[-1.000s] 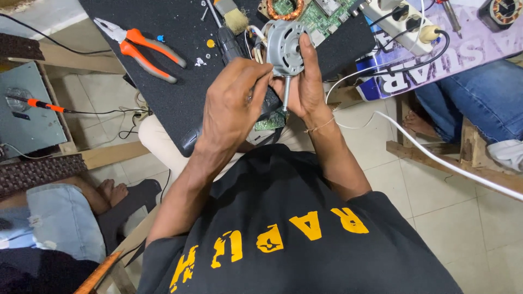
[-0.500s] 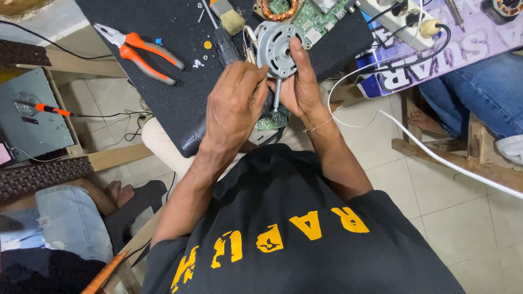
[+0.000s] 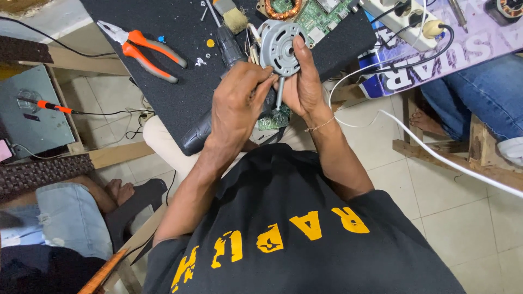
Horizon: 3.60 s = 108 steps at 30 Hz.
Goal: Disassembling a small electric motor by unscrewing its components using an electric screwdriver.
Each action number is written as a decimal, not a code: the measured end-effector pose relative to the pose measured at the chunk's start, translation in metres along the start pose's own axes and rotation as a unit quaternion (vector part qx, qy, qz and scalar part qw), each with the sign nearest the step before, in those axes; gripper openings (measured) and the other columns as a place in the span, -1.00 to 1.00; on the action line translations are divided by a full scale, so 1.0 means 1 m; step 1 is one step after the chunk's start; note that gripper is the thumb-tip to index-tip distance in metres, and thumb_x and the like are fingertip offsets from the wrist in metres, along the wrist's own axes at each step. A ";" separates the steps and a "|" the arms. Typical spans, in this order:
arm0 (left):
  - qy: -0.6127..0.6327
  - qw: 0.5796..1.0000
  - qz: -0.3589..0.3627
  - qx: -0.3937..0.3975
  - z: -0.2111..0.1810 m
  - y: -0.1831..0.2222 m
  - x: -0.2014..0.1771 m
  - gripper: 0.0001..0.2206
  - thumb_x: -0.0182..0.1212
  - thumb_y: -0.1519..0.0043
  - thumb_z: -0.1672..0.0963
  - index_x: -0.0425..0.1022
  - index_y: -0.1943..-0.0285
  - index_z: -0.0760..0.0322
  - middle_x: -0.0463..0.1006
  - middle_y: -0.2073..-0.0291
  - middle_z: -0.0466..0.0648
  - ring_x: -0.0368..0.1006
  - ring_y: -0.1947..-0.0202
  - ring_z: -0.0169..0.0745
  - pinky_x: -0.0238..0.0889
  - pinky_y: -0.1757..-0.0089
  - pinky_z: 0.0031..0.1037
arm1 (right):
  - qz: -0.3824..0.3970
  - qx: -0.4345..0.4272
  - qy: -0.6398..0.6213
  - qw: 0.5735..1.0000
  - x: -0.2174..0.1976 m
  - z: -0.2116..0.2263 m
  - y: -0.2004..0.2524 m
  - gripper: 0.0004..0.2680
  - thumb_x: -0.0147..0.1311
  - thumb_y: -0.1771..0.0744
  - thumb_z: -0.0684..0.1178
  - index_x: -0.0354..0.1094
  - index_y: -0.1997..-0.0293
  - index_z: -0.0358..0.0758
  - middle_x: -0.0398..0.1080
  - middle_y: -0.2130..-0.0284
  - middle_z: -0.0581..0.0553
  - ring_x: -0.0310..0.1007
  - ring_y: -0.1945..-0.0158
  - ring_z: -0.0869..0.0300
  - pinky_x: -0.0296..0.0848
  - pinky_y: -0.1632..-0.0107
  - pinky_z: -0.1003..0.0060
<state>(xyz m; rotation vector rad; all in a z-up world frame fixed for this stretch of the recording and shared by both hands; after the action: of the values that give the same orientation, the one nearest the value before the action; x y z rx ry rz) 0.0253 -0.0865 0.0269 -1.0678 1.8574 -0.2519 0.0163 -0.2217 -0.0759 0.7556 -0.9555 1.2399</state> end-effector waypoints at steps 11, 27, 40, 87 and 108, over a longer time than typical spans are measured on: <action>0.257 0.932 -0.086 -0.241 0.004 0.010 -0.006 -0.92 0.33 -0.32 0.15 0.58 0.17 0.26 0.57 0.29 -0.06 0.44 0.35 -0.44 0.26 0.41 -0.68 | -0.024 0.027 -0.010 0.999 -0.005 0.000 0.004 -0.46 0.34 -0.34 0.12 0.17 -0.39 -0.33 0.38 -0.24 -0.29 0.40 -0.31 -0.06 0.45 -0.40 -0.19; 0.187 0.891 0.130 -0.393 0.004 0.008 -0.005 -0.07 0.23 0.01 -0.26 0.12 -0.47 0.24 0.27 0.23 -0.15 0.17 0.30 -0.41 0.12 0.30 -0.54 | -0.020 -0.034 -0.036 0.999 -0.020 -0.004 0.023 -0.42 0.30 -0.28 0.37 0.35 -0.23 -0.37 0.50 -0.10 -0.26 0.48 -0.21 -0.04 0.43 -0.36 -0.01; -0.045 0.984 -0.055 -0.163 -0.015 0.011 -0.001 -0.36 0.31 -0.12 -0.26 0.14 0.23 0.27 0.19 0.40 -0.07 0.16 0.45 -0.17 0.08 0.45 -0.30 | -0.001 -0.113 0.064 0.992 -0.002 -0.012 0.040 -0.45 0.06 -0.39 0.42 0.24 -0.33 -0.30 0.32 -0.26 -0.30 0.27 -0.39 -0.14 0.20 -0.50 -0.12; 0.358 0.856 0.124 -0.352 0.019 0.024 -0.034 -0.48 -0.03 -0.26 0.27 0.15 -0.47 0.33 0.38 0.04 0.01 0.38 0.18 -0.37 0.40 0.29 -0.57 | -0.179 -0.066 0.084 0.978 0.029 0.017 -0.010 -0.69 0.21 -0.22 0.25 0.38 0.41 -0.23 0.50 0.43 -0.33 0.47 0.45 0.03 0.42 0.37 0.20; 0.302 0.932 -0.046 -0.195 -0.011 -0.001 -0.037 -0.88 0.19 -0.40 0.19 0.54 -0.03 0.38 0.65 0.01 0.09 0.62 -0.08 -0.10 0.56 -0.08 -0.42 | -0.011 0.093 -0.049 0.994 -0.007 0.025 -0.017 -0.64 -0.02 -0.38 0.25 0.46 0.10 -0.34 0.55 0.31 -0.27 0.61 0.25 -0.04 0.60 0.16 0.03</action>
<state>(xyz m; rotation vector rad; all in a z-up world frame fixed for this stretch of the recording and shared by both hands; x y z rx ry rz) 0.0239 -0.0617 0.0566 -1.4677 2.4818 -0.2970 0.0279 -0.2499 -0.0714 0.9775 -0.9163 1.2947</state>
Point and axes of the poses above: each hand's wrist, its own y-axis away from the middle knuckle, its own x-axis out of the palm, z = x × y, the point moved 4 cm from there along -y, towards the middle knuckle
